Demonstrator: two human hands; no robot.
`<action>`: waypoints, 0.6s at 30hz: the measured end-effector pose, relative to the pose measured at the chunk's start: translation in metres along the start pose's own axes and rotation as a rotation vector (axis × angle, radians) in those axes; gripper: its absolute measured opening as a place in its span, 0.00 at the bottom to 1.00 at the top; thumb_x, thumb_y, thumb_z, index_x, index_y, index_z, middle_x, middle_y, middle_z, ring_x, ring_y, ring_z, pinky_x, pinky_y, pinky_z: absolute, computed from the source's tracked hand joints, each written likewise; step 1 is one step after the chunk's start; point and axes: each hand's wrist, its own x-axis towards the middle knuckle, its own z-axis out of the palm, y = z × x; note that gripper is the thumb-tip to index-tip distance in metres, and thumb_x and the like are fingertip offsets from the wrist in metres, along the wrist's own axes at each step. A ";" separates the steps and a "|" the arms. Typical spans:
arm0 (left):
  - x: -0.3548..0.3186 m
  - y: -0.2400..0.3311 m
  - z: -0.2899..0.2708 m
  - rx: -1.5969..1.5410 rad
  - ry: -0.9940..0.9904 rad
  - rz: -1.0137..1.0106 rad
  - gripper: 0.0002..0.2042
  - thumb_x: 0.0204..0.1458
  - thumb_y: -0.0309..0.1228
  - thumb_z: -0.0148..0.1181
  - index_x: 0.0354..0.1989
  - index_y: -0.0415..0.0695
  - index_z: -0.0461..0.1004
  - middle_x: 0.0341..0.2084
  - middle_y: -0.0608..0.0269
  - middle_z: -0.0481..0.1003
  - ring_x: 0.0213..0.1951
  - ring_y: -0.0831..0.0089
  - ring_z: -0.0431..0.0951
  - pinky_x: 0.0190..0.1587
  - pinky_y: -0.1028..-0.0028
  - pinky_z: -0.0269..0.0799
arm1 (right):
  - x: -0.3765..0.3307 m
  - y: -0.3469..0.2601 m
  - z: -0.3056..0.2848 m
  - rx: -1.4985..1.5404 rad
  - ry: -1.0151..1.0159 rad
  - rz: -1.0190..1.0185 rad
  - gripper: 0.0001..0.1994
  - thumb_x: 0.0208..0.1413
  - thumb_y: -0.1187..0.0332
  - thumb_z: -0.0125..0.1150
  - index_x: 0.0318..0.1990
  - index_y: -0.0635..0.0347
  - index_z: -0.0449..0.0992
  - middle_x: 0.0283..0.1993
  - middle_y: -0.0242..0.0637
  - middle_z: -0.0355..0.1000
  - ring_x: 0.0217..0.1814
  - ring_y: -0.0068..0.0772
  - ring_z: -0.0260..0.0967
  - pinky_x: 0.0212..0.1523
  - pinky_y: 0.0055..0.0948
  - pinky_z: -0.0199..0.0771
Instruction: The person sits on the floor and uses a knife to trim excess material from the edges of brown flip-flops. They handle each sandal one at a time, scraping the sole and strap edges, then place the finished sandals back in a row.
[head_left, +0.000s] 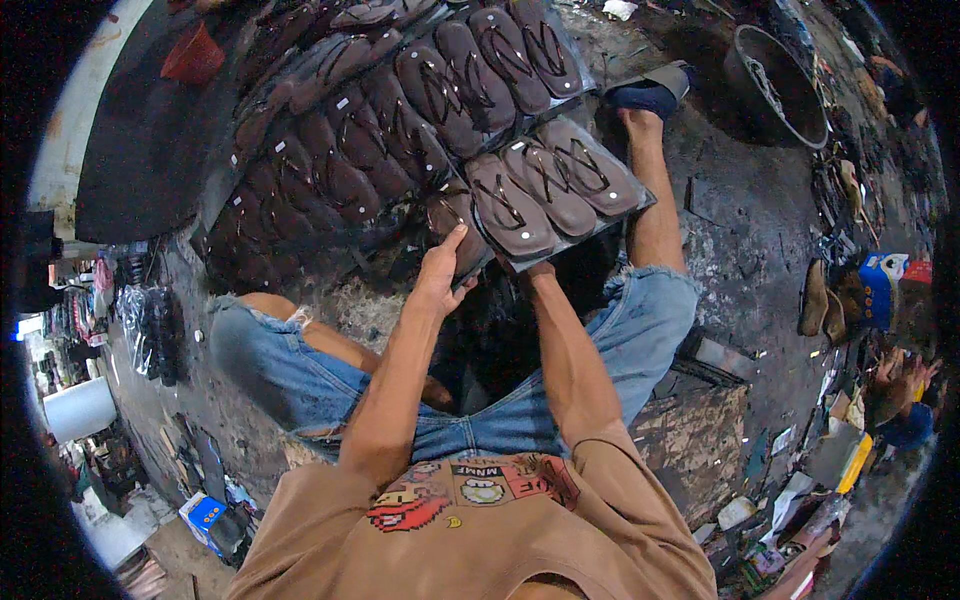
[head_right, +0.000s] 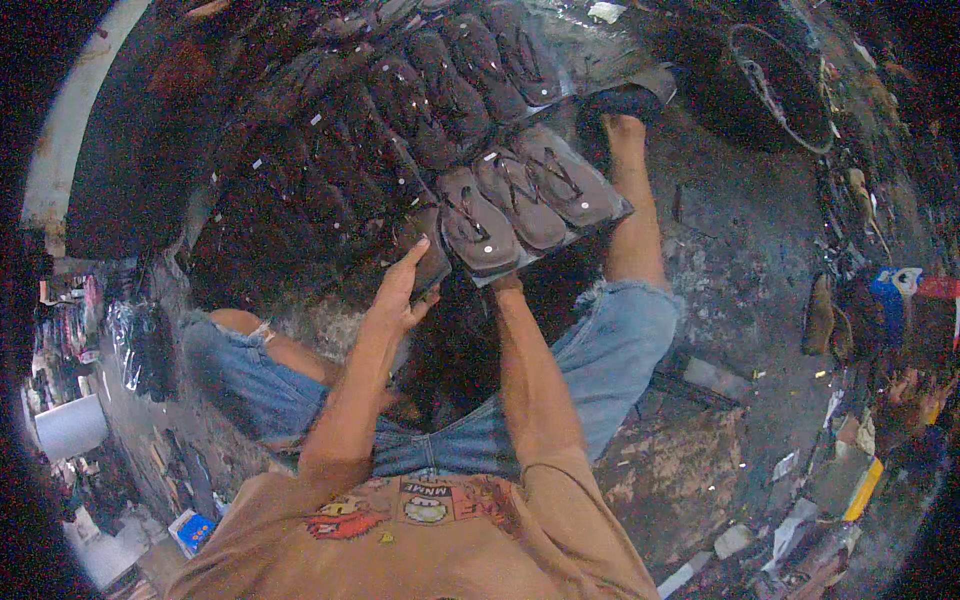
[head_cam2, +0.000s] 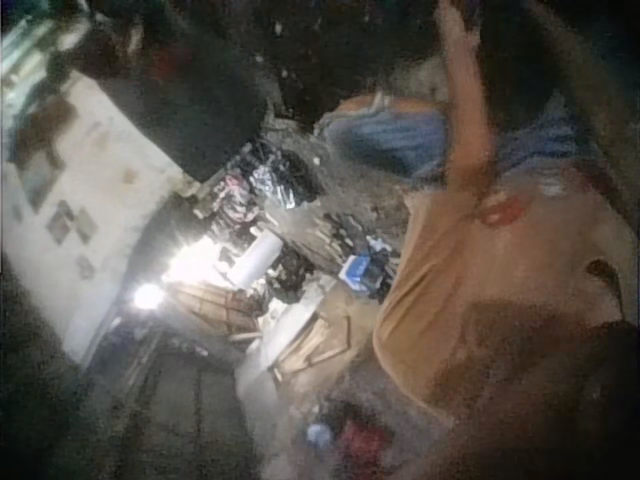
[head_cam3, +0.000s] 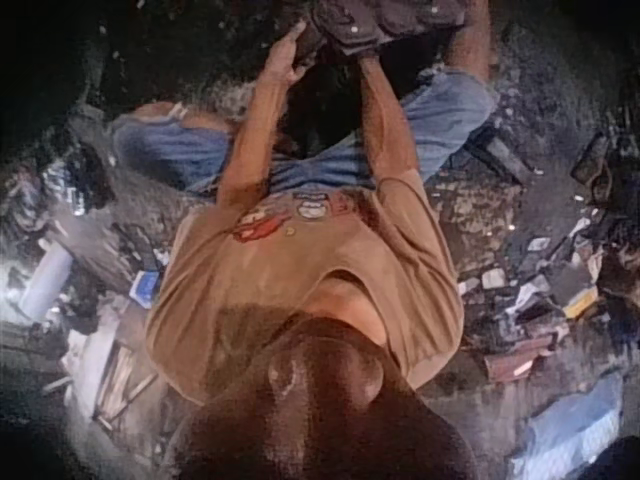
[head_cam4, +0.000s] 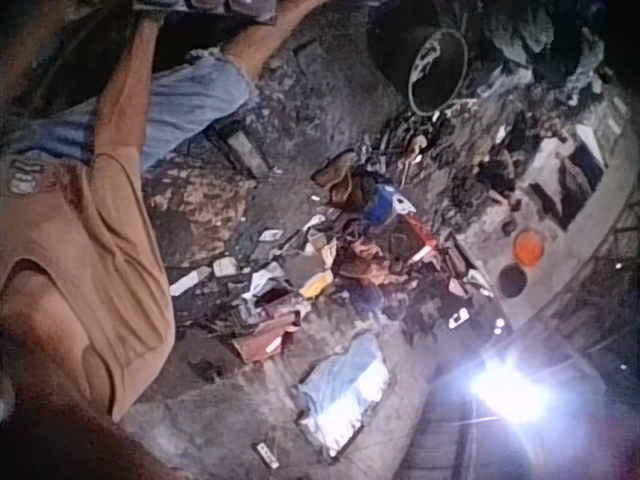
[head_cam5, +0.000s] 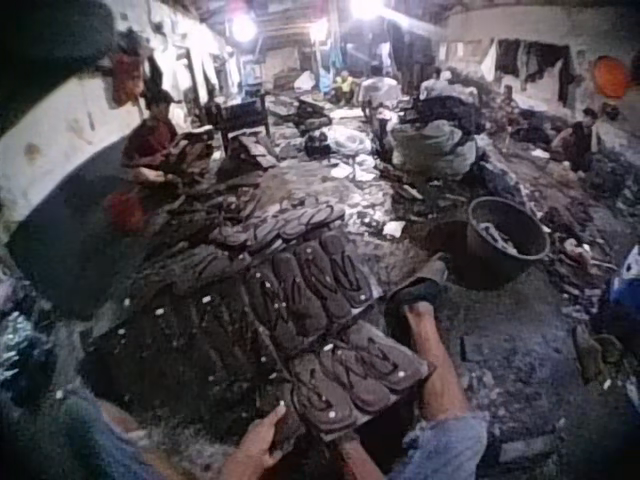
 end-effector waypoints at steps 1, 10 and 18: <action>-0.005 0.001 -0.001 0.045 -0.010 0.022 0.20 0.58 0.51 0.62 0.34 0.45 0.77 0.26 0.64 0.77 0.24 0.72 0.76 0.22 0.70 0.72 | 0.001 0.000 -0.002 0.104 0.011 0.035 0.22 0.50 0.61 0.70 0.52 0.62 0.78 0.52 0.44 0.78 0.53 0.47 0.76 0.57 0.40 0.75; -0.229 0.016 -0.072 0.197 -0.035 0.364 0.21 0.59 0.42 0.64 0.54 0.41 0.72 0.41 0.62 0.78 0.39 0.72 0.79 0.46 0.71 0.75 | 0.075 -0.210 -0.040 0.801 -0.453 0.933 0.31 0.67 0.40 0.50 0.36 0.66 0.80 0.26 0.34 0.75 0.28 0.28 0.71 0.32 0.34 0.70; -0.238 0.024 -0.054 0.537 0.118 1.026 0.22 0.61 0.38 0.64 0.59 0.38 0.68 0.47 0.59 0.77 0.51 0.71 0.77 0.56 0.69 0.73 | 0.101 -0.337 -0.188 0.677 -0.049 0.398 0.16 0.62 0.59 0.67 0.43 0.67 0.79 0.30 0.30 0.77 0.33 0.16 0.70 0.35 0.24 0.72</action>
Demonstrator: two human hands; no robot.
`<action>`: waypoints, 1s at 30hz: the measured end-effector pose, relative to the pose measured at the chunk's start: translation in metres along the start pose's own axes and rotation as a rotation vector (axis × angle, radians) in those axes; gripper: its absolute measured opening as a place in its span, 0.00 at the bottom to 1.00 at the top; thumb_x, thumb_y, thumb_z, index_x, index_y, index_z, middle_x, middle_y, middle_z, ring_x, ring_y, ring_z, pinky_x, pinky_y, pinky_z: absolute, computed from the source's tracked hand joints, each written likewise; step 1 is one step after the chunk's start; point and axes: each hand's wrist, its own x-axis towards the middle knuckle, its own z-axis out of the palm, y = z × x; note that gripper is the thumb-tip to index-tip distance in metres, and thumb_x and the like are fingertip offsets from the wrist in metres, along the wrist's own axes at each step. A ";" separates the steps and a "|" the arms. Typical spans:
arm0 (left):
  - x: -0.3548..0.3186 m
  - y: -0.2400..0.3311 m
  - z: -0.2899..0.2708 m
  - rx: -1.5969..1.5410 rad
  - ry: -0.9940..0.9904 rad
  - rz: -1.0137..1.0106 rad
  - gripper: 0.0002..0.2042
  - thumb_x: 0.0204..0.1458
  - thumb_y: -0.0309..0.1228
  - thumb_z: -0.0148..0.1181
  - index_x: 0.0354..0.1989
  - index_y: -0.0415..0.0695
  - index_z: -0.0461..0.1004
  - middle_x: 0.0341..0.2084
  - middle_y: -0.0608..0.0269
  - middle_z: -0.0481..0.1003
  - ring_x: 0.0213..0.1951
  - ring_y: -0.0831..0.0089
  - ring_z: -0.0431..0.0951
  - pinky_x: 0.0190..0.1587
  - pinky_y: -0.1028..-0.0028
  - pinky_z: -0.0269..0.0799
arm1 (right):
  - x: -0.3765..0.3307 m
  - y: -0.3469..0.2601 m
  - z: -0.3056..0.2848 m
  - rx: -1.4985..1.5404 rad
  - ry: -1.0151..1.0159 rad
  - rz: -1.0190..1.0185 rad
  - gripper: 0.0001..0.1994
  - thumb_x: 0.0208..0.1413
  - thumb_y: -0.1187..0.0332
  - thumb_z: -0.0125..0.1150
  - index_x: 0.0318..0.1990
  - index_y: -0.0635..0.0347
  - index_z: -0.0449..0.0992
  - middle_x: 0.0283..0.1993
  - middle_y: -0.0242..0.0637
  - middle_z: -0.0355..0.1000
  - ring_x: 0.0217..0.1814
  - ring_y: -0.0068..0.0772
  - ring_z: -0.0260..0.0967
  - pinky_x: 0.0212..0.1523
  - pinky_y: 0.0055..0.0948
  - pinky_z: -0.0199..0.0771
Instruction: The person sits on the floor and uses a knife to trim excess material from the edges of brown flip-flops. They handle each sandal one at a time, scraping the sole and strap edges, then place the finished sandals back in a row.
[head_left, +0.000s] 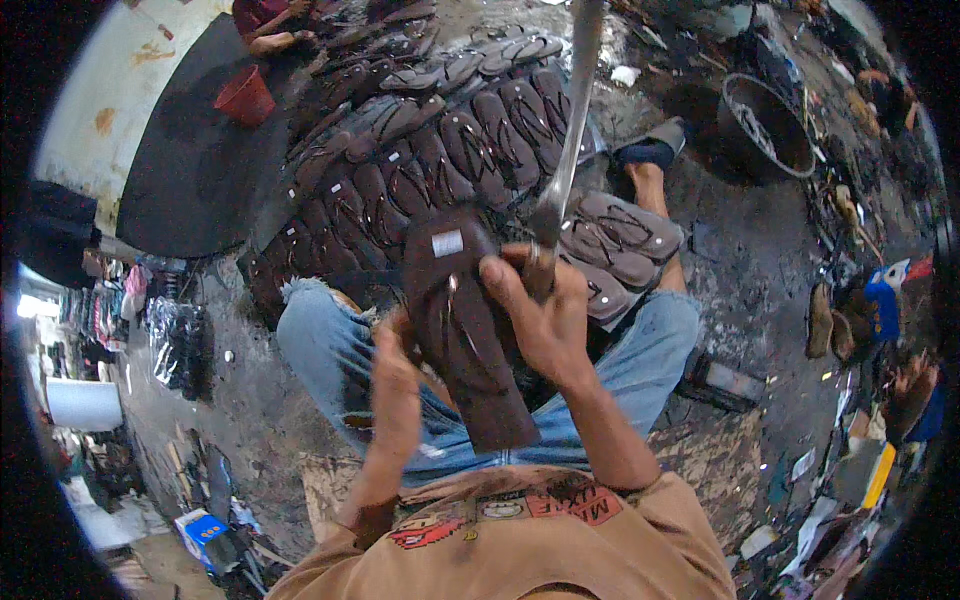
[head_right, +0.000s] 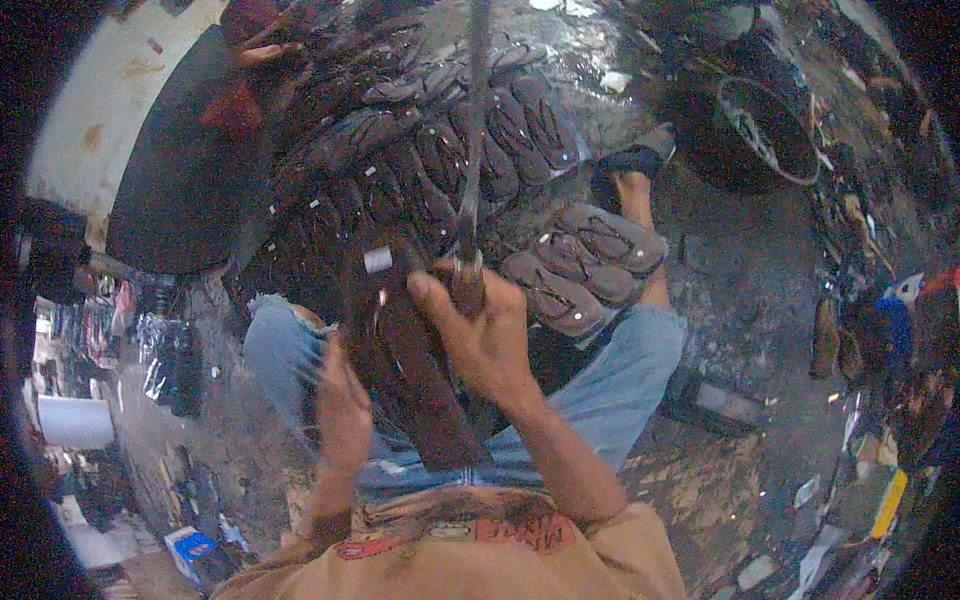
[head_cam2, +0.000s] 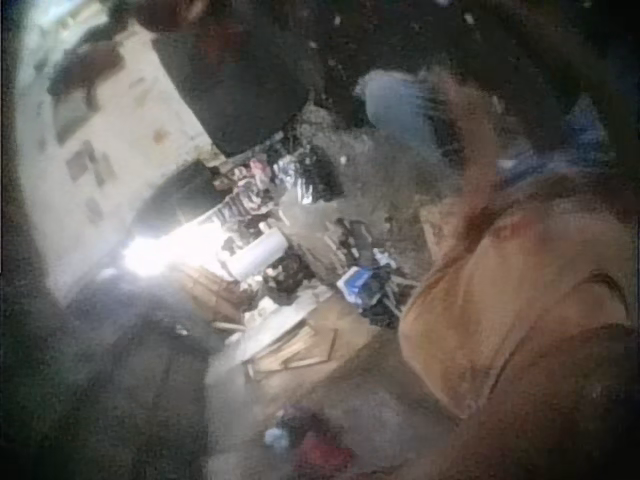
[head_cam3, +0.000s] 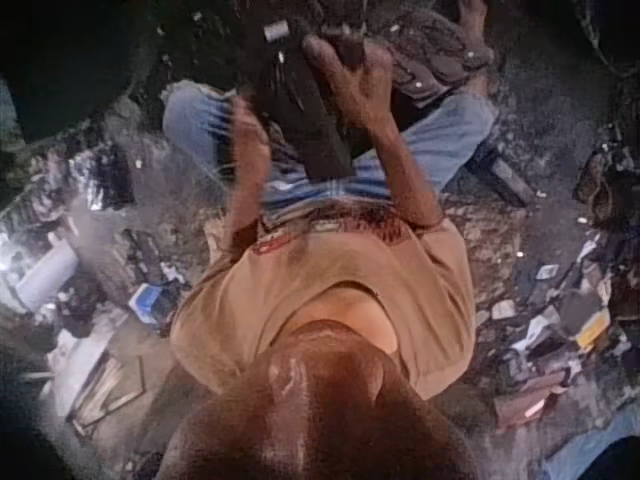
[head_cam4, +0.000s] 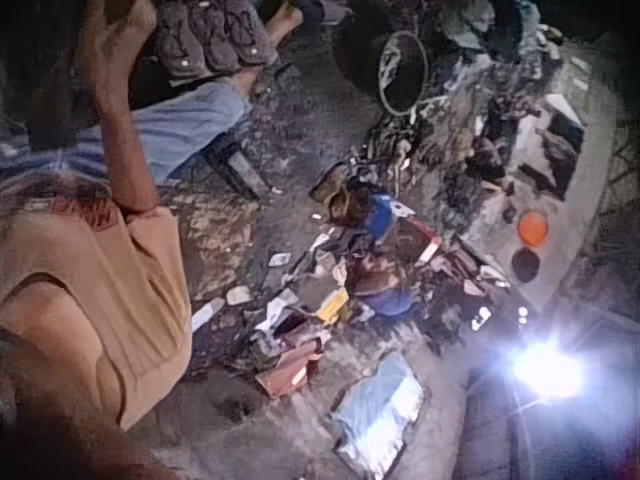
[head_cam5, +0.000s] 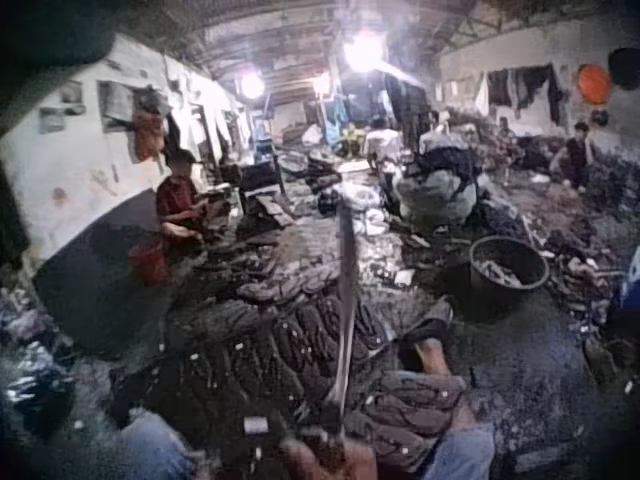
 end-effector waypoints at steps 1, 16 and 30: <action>0.014 0.004 -0.001 -0.120 0.015 -0.023 0.22 0.61 0.38 0.64 0.58 0.38 0.69 0.46 0.59 0.78 0.49 0.71 0.78 0.54 0.69 0.75 | -0.011 -0.003 -0.004 -0.024 -0.035 0.015 0.15 0.61 0.62 0.69 0.44 0.67 0.79 0.31 0.30 0.77 0.34 0.16 0.70 0.37 0.24 0.73; 0.008 -0.008 -0.041 -1.024 -0.125 -0.802 0.15 0.61 0.40 0.64 0.51 0.46 0.75 0.41 0.66 0.81 0.40 0.73 0.84 0.41 0.71 0.81 | -0.216 0.003 -0.076 -0.480 -0.388 0.412 0.11 0.66 0.62 0.52 0.41 0.62 0.72 0.26 0.54 0.69 0.28 0.62 0.67 0.29 0.48 0.64; 0.016 0.020 -0.030 -0.741 -0.221 -0.665 0.24 0.59 0.36 0.67 0.61 0.41 0.70 0.50 0.64 0.78 0.50 0.76 0.78 0.55 0.74 0.74 | -0.116 0.013 -0.081 -0.368 -0.172 0.223 0.12 0.69 0.61 0.50 0.38 0.62 0.69 0.17 0.42 0.63 0.18 0.44 0.65 0.23 0.40 0.61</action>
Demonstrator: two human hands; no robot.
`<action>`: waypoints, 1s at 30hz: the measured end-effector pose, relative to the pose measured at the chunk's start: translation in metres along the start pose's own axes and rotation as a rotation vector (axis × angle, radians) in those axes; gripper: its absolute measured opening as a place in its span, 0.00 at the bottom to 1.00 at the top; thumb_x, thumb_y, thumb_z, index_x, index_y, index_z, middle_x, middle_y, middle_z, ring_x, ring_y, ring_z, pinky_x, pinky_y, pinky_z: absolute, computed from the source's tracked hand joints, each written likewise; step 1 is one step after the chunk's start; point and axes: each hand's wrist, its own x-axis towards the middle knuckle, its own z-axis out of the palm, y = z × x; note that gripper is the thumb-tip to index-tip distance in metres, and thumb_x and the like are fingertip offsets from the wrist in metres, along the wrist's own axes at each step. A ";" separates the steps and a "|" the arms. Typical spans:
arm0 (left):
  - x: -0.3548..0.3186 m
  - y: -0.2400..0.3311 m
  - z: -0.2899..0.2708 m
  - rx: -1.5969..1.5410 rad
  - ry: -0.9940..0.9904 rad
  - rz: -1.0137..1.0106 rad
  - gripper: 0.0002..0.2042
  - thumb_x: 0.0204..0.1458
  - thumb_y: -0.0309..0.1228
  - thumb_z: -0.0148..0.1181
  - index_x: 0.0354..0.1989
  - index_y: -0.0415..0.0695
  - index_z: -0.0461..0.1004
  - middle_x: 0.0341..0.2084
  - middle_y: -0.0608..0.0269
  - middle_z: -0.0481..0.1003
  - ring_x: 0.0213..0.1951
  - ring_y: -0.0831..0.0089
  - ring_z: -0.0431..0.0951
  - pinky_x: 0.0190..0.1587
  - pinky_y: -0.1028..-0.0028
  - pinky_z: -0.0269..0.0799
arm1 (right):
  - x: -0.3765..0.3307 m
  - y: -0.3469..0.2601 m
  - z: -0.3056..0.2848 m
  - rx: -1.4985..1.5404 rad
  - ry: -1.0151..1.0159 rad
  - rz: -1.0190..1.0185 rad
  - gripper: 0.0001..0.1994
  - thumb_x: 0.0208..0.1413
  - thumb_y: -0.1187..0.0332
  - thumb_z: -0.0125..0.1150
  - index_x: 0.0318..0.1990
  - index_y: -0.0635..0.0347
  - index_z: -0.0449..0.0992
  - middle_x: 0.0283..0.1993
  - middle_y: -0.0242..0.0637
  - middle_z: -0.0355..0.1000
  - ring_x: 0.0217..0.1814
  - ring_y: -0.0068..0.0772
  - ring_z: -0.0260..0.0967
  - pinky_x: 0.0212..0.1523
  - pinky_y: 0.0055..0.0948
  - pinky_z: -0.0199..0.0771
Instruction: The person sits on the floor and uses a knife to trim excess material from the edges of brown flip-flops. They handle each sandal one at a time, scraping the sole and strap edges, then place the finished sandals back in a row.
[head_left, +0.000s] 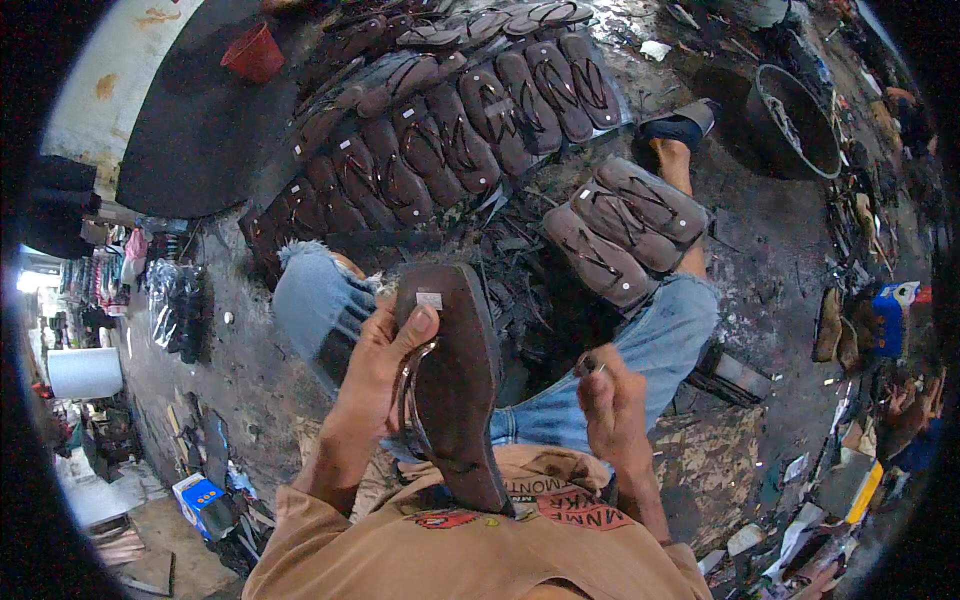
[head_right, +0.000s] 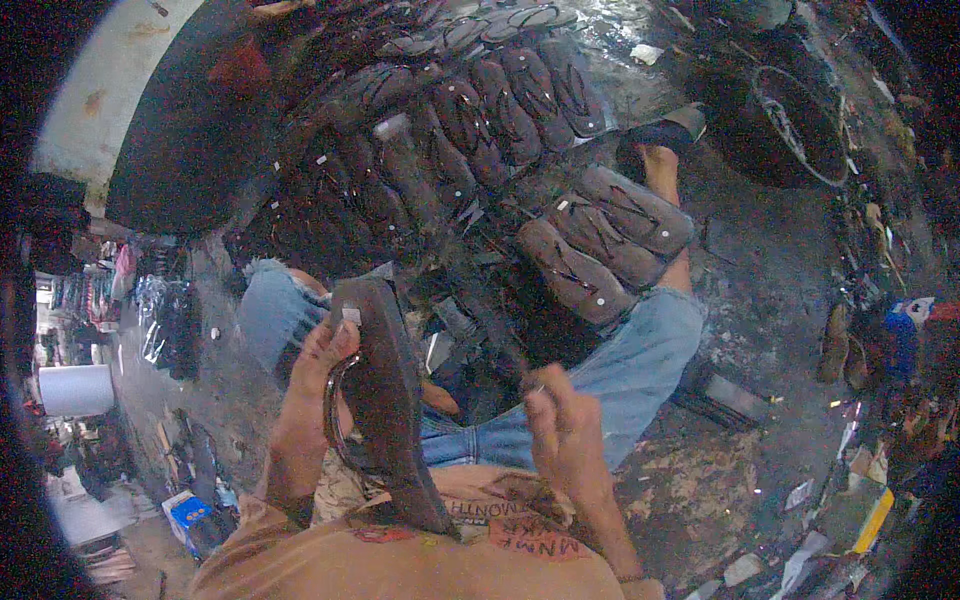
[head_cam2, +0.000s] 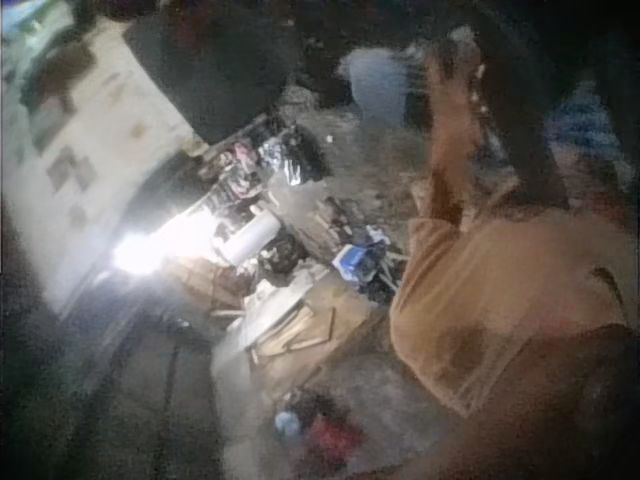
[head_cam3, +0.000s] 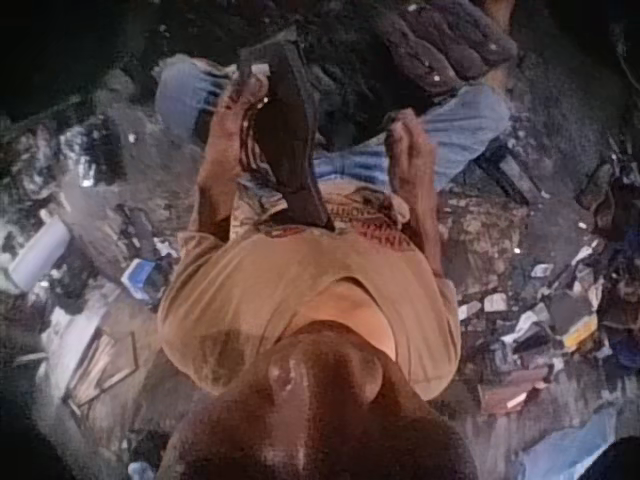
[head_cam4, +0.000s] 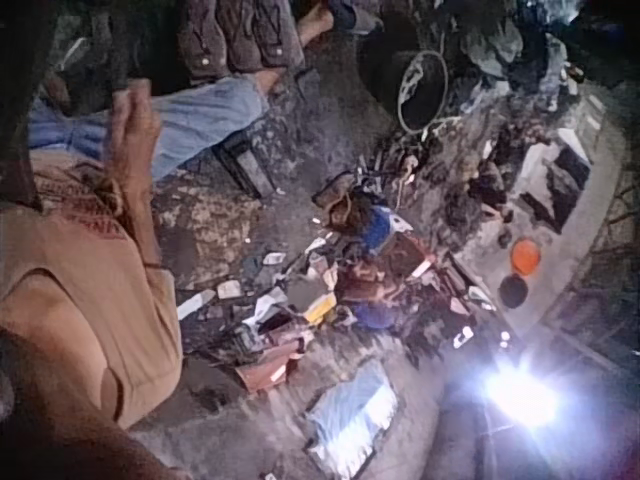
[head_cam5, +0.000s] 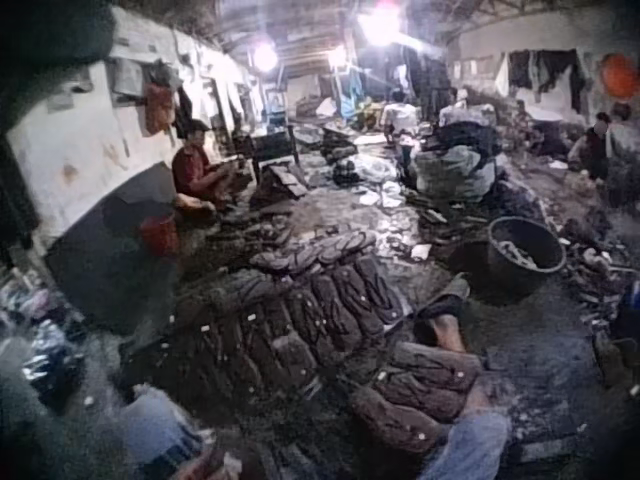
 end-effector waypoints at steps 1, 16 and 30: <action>0.003 -0.001 -0.004 -0.046 -0.026 -0.012 0.23 0.59 0.35 0.67 0.61 0.41 0.70 0.50 0.64 0.78 0.50 0.76 0.78 0.55 0.73 0.74 | -0.004 -0.002 0.003 -0.025 -0.064 -0.005 0.12 0.69 0.61 0.51 0.39 0.62 0.69 0.18 0.44 0.64 0.19 0.48 0.66 0.23 0.41 0.61; -0.001 -0.003 0.026 0.212 0.029 0.082 0.20 0.61 0.36 0.64 0.58 0.42 0.71 0.47 0.62 0.79 0.45 0.75 0.81 0.50 0.71 0.80 | 0.003 0.012 0.018 -0.232 -0.057 -0.050 0.16 0.65 0.53 0.58 0.45 0.58 0.71 0.27 0.55 0.73 0.31 0.65 0.72 0.28 0.54 0.66; -0.008 0.018 0.042 0.451 -0.167 0.102 0.27 0.55 0.31 0.69 0.62 0.41 0.67 0.50 0.64 0.75 0.52 0.77 0.74 0.58 0.70 0.69 | 0.142 -0.005 0.022 0.172 0.046 -0.161 0.17 0.73 0.58 0.45 0.43 0.64 0.72 0.29 0.43 0.70 0.29 0.44 0.69 0.35 0.40 0.71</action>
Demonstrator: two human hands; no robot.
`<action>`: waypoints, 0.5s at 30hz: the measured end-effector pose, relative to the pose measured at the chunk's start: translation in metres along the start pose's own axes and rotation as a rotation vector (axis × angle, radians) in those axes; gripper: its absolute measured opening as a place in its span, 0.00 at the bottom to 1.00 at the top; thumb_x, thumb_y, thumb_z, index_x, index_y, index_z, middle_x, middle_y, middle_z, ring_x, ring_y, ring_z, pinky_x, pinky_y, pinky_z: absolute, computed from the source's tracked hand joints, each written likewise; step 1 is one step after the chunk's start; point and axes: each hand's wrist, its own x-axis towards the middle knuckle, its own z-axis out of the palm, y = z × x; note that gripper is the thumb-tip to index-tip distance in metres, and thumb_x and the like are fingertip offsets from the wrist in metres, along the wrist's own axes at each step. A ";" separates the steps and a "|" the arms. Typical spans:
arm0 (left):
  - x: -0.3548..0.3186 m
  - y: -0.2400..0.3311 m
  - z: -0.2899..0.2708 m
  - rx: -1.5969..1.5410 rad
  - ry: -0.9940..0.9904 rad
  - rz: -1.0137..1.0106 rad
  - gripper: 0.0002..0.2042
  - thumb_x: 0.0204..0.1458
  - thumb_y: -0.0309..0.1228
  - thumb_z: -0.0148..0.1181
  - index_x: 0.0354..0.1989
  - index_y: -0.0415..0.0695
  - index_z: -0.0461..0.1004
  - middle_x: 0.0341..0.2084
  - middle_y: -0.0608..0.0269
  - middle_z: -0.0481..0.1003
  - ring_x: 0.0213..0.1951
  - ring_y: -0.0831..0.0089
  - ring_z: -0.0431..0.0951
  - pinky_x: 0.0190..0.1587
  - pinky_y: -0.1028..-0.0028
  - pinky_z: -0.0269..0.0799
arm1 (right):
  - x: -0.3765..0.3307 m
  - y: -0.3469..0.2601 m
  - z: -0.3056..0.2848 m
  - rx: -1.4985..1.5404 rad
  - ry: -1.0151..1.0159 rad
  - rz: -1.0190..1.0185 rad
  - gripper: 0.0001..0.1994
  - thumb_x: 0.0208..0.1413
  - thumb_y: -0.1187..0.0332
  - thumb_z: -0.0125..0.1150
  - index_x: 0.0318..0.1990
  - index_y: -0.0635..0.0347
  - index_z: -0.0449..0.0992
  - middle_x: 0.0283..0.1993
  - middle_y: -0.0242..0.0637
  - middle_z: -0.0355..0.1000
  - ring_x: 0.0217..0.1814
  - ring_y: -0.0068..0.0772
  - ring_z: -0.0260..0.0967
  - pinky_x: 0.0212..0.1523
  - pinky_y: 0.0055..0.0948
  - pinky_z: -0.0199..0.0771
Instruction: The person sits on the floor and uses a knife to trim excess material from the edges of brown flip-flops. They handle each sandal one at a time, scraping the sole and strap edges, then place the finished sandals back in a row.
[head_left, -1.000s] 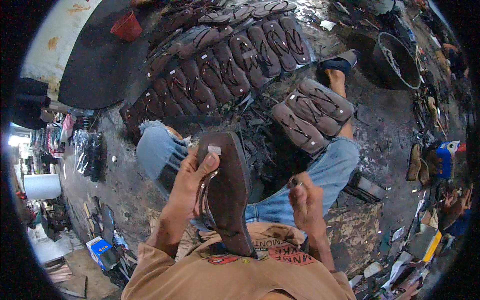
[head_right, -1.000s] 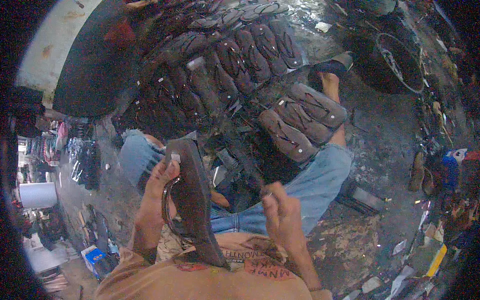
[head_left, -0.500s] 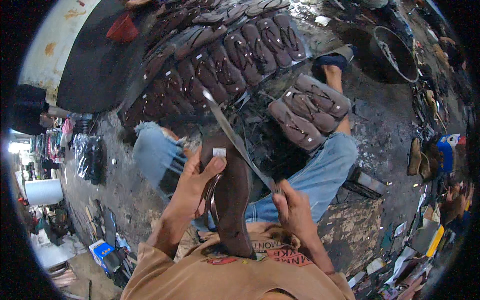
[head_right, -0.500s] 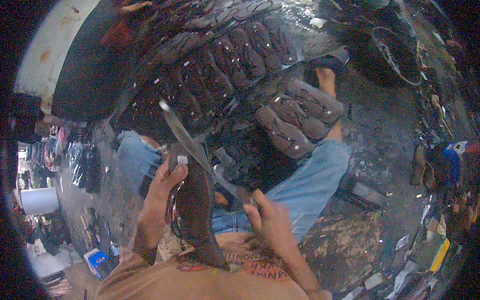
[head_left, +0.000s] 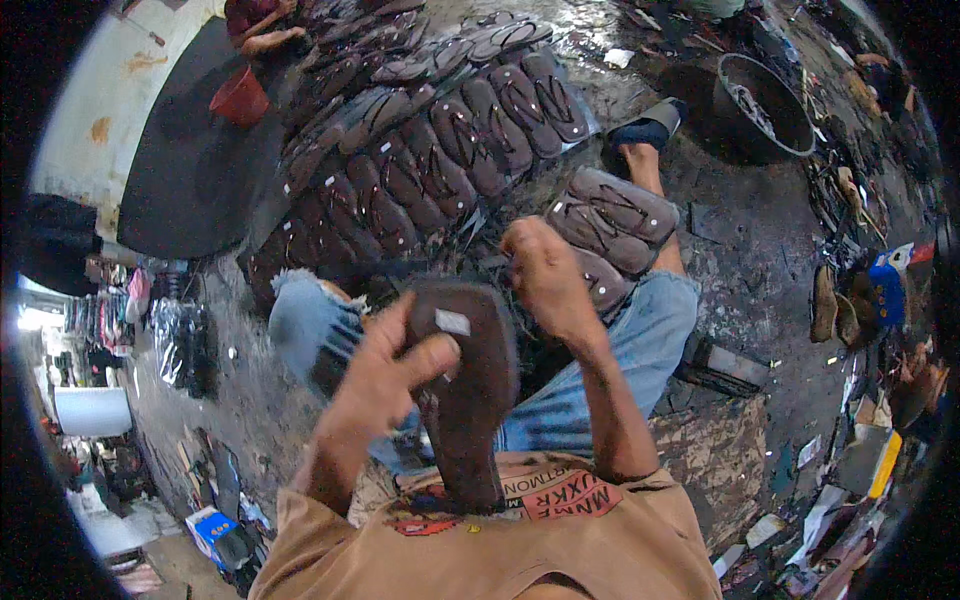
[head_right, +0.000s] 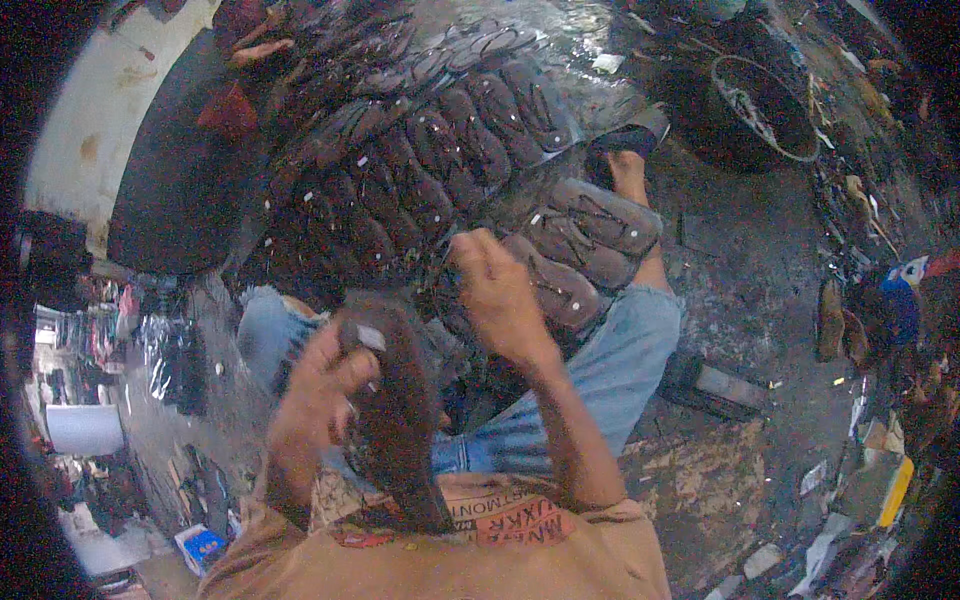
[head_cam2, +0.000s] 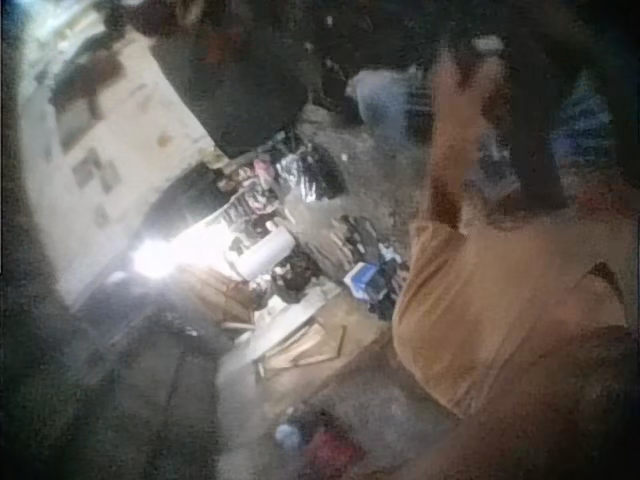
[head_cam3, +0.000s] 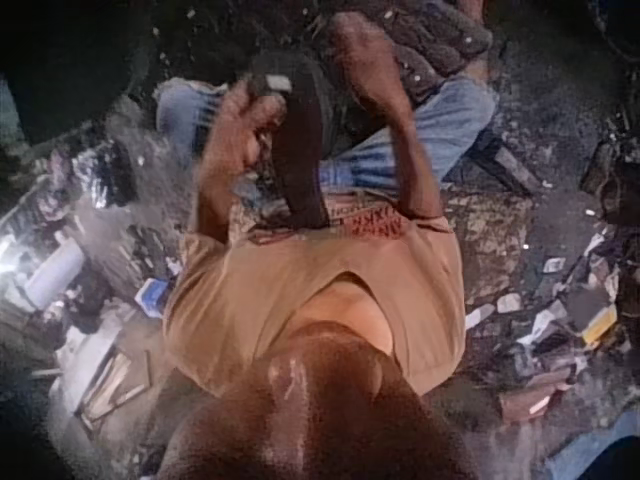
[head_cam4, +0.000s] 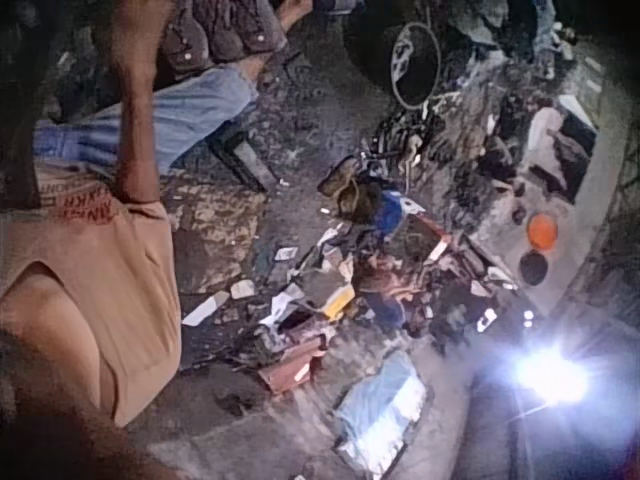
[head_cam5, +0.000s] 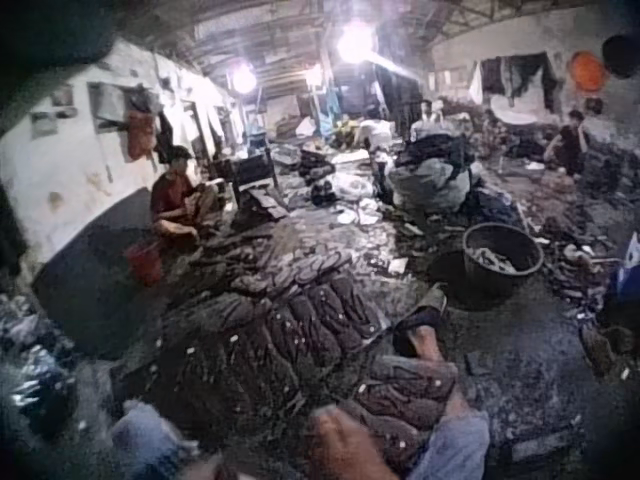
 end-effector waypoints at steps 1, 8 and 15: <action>0.003 0.009 -0.016 -0.023 -0.025 0.025 0.28 0.54 0.29 0.70 0.62 0.41 0.66 0.50 0.63 0.76 0.51 0.76 0.75 0.57 0.69 0.70 | -0.012 -0.005 -0.012 0.027 0.021 0.069 0.16 0.73 0.59 0.45 0.44 0.63 0.73 0.28 0.38 0.68 0.27 0.34 0.65 0.32 0.35 0.69; -0.045 0.031 -0.041 0.303 -0.214 -0.090 0.23 0.47 0.29 0.76 0.52 0.37 0.76 0.42 0.64 0.81 0.45 0.80 0.76 0.50 0.75 0.72 | -0.179 -0.041 -0.068 -0.120 -0.244 -0.140 0.22 0.69 0.50 0.47 0.45 0.63 0.77 0.22 0.37 0.66 0.19 0.31 0.63 0.23 0.30 0.60; -0.069 0.010 -0.025 0.242 -0.169 -0.317 0.23 0.49 0.33 0.76 0.52 0.37 0.79 0.42 0.64 0.82 0.44 0.80 0.77 0.50 0.72 0.73 | -0.234 -0.053 -0.070 -0.154 -0.439 0.241 0.20 0.64 0.50 0.54 0.44 0.61 0.77 0.20 0.43 0.67 0.22 0.45 0.67 0.30 0.38 0.67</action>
